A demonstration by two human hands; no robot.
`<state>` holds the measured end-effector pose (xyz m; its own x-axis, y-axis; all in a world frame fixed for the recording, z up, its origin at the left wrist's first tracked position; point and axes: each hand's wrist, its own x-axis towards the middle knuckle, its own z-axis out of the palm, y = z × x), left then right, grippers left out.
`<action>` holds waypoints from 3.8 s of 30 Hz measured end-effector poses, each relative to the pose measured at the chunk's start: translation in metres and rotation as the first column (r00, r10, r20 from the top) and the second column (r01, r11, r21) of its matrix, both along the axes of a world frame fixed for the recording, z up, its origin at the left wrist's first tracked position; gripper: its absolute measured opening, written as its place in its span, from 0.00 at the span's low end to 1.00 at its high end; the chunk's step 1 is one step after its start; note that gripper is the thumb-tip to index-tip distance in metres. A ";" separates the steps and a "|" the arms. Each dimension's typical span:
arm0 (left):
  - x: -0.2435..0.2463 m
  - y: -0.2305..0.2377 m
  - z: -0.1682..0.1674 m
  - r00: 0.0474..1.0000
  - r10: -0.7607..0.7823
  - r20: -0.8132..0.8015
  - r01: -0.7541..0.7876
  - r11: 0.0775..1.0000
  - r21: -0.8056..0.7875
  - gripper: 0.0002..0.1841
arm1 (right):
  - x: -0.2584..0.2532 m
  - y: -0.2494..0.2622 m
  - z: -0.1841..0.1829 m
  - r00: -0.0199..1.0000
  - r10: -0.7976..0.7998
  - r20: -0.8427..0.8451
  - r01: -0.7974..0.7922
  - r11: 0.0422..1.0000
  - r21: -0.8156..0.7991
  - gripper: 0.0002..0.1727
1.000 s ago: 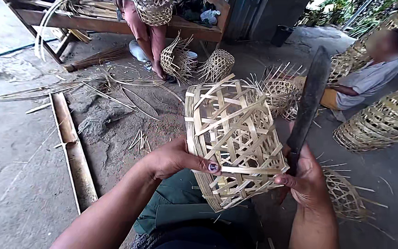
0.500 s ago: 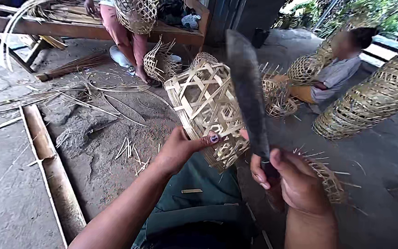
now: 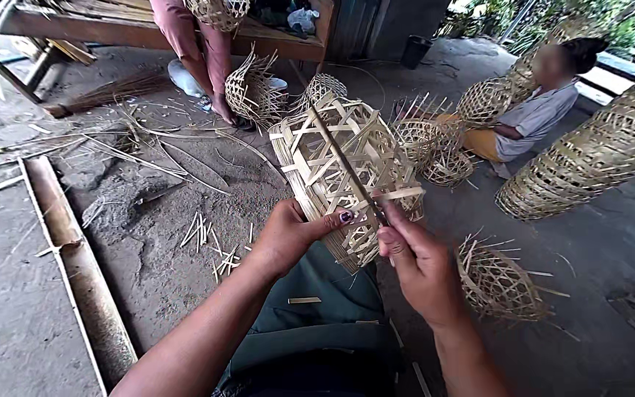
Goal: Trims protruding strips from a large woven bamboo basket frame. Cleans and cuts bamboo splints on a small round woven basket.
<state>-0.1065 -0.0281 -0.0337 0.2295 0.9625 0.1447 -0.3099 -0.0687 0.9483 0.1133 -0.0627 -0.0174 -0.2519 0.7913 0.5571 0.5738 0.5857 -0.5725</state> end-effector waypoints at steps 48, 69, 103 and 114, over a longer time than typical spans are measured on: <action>0.003 -0.009 -0.023 0.902 -0.307 0.303 0.325 0.946 -0.009 0.17 | 0.007 -0.011 0.011 0.877 -0.058 -0.477 0.004 0.994 -0.112 0.42; -0.001 -0.009 0.009 0.896 -0.275 0.349 0.344 0.927 -0.152 0.15 | -0.025 -0.009 0.038 0.814 -0.068 -0.577 0.018 0.996 -0.091 0.42; 0.046 -0.025 -0.012 0.951 0.144 0.274 -0.150 0.989 0.001 0.13 | -0.042 -0.001 0.000 0.733 -0.061 -0.678 -0.003 0.996 -0.093 0.38; 0.036 -0.009 0.004 0.972 0.152 0.177 -0.142 0.987 -0.070 0.16 | -0.065 -0.001 -0.024 0.741 -0.015 -0.672 0.082 0.994 0.069 0.34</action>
<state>-0.0707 -0.0367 -0.0300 0.0598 0.9915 0.1157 -0.4671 -0.0746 0.8810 0.0479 -0.0635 -0.0412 0.2501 0.7312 0.6346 0.0915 0.6347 -0.7673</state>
